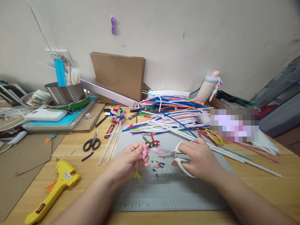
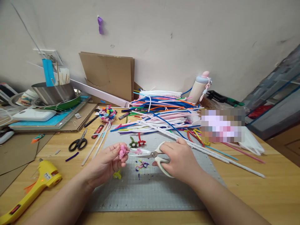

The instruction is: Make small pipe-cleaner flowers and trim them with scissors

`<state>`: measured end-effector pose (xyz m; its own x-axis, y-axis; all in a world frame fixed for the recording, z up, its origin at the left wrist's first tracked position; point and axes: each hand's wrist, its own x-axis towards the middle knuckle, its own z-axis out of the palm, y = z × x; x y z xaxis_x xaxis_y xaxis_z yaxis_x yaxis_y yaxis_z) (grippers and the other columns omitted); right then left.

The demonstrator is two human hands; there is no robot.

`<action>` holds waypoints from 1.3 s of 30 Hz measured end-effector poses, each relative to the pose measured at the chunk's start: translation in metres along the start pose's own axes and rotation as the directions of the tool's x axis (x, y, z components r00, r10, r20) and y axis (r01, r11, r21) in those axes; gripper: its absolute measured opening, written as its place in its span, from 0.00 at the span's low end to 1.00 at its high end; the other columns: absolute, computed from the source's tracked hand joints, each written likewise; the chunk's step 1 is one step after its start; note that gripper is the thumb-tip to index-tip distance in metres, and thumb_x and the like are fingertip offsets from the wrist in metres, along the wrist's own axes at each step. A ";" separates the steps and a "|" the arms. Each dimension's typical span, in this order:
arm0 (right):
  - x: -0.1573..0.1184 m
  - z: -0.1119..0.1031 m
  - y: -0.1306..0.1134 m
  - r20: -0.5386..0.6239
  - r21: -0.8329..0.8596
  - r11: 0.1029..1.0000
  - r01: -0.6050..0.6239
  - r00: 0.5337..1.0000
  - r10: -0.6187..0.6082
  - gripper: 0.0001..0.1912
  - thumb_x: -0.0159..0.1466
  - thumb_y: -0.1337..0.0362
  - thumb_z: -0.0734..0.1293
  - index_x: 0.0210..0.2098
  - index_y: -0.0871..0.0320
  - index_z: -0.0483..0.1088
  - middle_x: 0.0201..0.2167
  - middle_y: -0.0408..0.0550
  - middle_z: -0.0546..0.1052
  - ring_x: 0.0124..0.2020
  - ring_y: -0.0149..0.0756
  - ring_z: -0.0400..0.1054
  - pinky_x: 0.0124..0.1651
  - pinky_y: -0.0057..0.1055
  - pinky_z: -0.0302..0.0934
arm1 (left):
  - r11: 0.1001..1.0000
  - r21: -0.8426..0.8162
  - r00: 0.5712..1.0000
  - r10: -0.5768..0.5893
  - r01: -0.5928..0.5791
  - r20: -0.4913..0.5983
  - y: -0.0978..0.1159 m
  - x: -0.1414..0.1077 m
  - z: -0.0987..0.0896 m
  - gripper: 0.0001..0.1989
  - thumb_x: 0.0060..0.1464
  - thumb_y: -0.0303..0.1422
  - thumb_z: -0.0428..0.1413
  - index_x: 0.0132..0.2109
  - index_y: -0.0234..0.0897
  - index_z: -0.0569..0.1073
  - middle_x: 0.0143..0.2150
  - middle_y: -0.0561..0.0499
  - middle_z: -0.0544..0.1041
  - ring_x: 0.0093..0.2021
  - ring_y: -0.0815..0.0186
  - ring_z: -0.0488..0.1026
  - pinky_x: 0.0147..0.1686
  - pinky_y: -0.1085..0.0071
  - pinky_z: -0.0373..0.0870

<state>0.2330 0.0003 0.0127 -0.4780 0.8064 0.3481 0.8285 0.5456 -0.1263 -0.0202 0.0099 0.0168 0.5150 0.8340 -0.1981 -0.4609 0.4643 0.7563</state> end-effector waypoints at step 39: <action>0.000 0.001 -0.002 0.086 0.099 0.995 0.022 0.996 -0.031 0.13 0.58 0.56 0.65 0.23 0.57 0.64 0.21 0.40 0.71 0.24 0.29 0.60 0.33 0.31 0.41 | 0.998 0.058 1.000 0.002 -0.002 0.012 0.001 -0.002 0.003 0.07 0.53 0.33 0.56 0.36 0.32 0.70 0.24 0.55 0.64 0.23 0.77 0.59 0.23 0.79 0.56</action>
<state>0.2312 -0.0006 0.0121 -0.5268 0.8057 0.2710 0.7844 0.5836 -0.2102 -0.0194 0.0076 0.0196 0.5228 0.8312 -0.1893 -0.4197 0.4443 0.7915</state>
